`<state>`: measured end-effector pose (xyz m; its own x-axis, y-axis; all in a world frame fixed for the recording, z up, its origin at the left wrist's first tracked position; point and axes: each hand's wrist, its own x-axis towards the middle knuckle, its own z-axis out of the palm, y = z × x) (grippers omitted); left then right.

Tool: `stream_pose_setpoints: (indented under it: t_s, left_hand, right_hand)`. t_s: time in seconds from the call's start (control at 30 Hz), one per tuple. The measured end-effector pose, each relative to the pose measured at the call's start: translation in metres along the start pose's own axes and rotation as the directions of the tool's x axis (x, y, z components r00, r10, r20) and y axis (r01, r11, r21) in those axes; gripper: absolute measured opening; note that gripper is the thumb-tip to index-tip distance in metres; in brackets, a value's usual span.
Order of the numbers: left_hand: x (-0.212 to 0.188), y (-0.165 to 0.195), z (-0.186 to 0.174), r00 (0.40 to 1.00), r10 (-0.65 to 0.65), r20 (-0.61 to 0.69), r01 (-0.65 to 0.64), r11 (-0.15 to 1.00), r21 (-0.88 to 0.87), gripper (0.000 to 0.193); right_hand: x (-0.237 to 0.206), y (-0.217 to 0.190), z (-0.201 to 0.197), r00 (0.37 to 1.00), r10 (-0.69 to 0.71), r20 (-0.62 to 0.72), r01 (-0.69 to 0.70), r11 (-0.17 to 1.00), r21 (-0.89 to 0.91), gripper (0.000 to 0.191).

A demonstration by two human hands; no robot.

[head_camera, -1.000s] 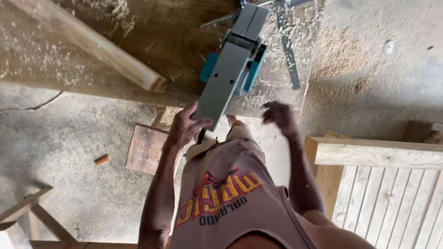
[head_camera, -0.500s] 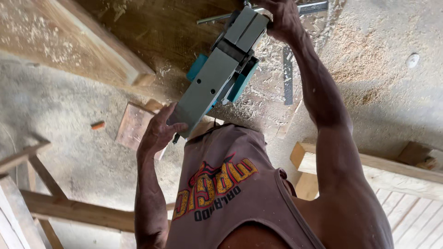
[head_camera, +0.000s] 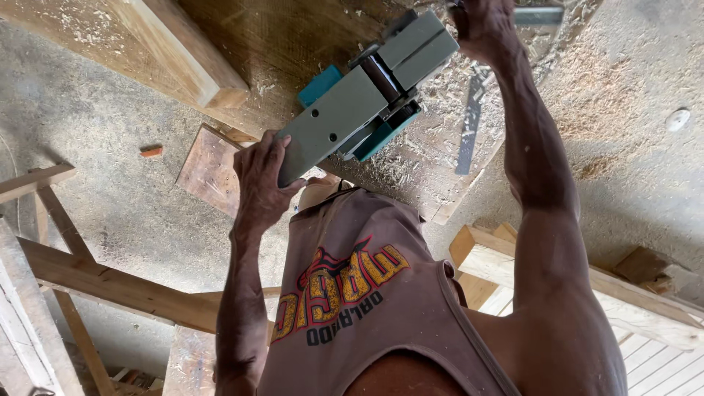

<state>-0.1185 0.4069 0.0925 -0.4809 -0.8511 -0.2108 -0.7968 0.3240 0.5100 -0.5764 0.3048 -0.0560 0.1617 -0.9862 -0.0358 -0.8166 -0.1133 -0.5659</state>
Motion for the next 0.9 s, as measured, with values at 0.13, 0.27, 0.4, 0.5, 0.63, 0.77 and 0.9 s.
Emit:
stream_pose_setpoints:
  t_s: [0.13, 0.27, 0.4, 0.5, 0.63, 0.77, 0.9]
  left_hand:
    - [0.010, -0.018, -0.012, 0.997, 0.020, 0.070, -0.022, 1.000, 0.018, 0.098]
    - [0.022, -0.016, -0.011, 0.991, 0.126, 0.049, -0.132, 0.983, 0.130, 0.087]
    - [0.052, 0.015, 0.023, 0.928, 0.367, -0.056, -0.369, 0.929, -0.023, 0.070]
    - [0.074, 0.040, 0.054, 0.867, 0.494, -0.063, -0.495, 0.869, 0.005, 0.056]
    - [0.081, 0.051, 0.072, 0.835, 0.550, -0.018, -0.549, 0.835, 0.040, 0.044]
    - [0.079, 0.049, 0.072, 0.830, 0.558, -0.010, -0.552, 0.823, 0.136, 0.045]
    - [0.079, 0.049, 0.076, 0.841, 0.540, 0.014, -0.535, 0.828, 0.169, 0.050]
  right_hand:
    - [-0.048, 0.006, -0.010, 0.977, -0.082, -0.196, 0.102, 0.990, 0.096, 0.022]
    - [-0.102, 0.005, -0.011, 0.945, -0.032, -0.326, 0.086, 0.984, 0.155, 0.009]
    - [-0.153, -0.017, -0.006, 0.875, 0.087, -0.476, 0.071, 0.950, 0.305, 0.024]
    - [-0.184, -0.051, 0.011, 0.816, 0.295, -0.497, -0.019, 0.873, 0.488, 0.032]
    - [-0.205, -0.098, 0.036, 0.771, 0.415, -0.483, -0.036, 0.785, 0.618, 0.030]
    - [-0.217, -0.145, 0.056, 0.727, 0.610, -0.316, -0.031, 0.489, 0.872, 0.027]
    - [-0.215, -0.165, 0.059, 0.683, 0.701, -0.204, -0.047, 0.321, 0.946, 0.027]
